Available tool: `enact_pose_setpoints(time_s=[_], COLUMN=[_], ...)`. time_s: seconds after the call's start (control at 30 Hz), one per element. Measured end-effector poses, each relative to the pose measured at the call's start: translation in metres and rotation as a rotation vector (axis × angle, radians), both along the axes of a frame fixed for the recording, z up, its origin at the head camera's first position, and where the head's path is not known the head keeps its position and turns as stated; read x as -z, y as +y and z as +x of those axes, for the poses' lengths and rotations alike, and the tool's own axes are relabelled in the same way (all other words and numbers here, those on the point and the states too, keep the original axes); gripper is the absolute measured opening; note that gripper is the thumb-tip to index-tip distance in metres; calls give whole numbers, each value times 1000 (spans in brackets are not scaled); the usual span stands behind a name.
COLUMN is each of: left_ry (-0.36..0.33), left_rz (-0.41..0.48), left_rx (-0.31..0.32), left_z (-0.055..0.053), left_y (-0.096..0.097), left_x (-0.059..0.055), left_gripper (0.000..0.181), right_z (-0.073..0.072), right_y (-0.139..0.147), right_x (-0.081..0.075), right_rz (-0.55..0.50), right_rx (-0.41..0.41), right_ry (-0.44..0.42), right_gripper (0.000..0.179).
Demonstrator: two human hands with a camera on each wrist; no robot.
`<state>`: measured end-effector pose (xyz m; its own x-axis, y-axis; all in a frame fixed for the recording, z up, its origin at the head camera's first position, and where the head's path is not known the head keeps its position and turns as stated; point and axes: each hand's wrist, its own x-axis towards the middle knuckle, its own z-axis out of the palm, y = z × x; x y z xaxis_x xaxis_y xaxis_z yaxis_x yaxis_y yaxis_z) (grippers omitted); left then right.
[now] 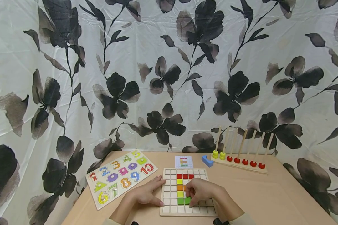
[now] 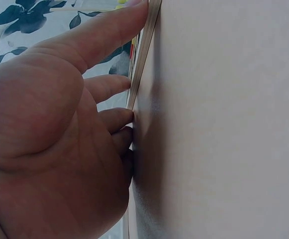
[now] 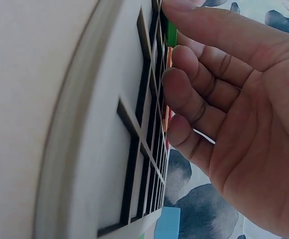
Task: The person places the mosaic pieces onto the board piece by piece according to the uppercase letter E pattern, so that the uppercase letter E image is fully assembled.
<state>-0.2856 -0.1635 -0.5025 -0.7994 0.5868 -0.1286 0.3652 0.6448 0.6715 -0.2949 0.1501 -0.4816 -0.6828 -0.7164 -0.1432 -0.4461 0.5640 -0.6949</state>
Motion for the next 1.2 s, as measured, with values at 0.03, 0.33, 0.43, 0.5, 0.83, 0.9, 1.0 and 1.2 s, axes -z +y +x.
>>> enact_pose_setpoints(time_s=[0.03, 0.33, 0.43, 0.5, 0.83, 0.9, 1.0, 1.2], left_ry=[0, -1, 1, 3, -4, -3, 0, -5], left_rz=[1, 12, 17, 17, -5, -6, -11, -10], left_rx=[0, 3, 7, 8, -1, -2, -2, -5], left_z=[0, 0, 0, 0, -3, -3, -3, -1], left_y=[0, 0, -1, -1, 0, 0, 0, 1], left_x=[0, 0, 0, 0, 1, 1, 1, 0], left_gripper=[95, 96, 97, 97, 95, 96, 95, 95], right_z=[0, 1, -1, -2, -9, -11, -13, -17], right_y=[0, 3, 8, 13, 52, 59, 71, 94], right_x=[0, -2, -3, -3, -12, -13, -15, -12], right_rz=[1, -39, -72, -88, -130, -130, -124, -133], right_rx=[2, 8, 29, 42, 111, 119, 122, 119], right_ry=[-2, 0, 2, 15, 79, 97, 98, 68], right_gripper=[24, 22, 18, 17, 26, 28, 34, 40])
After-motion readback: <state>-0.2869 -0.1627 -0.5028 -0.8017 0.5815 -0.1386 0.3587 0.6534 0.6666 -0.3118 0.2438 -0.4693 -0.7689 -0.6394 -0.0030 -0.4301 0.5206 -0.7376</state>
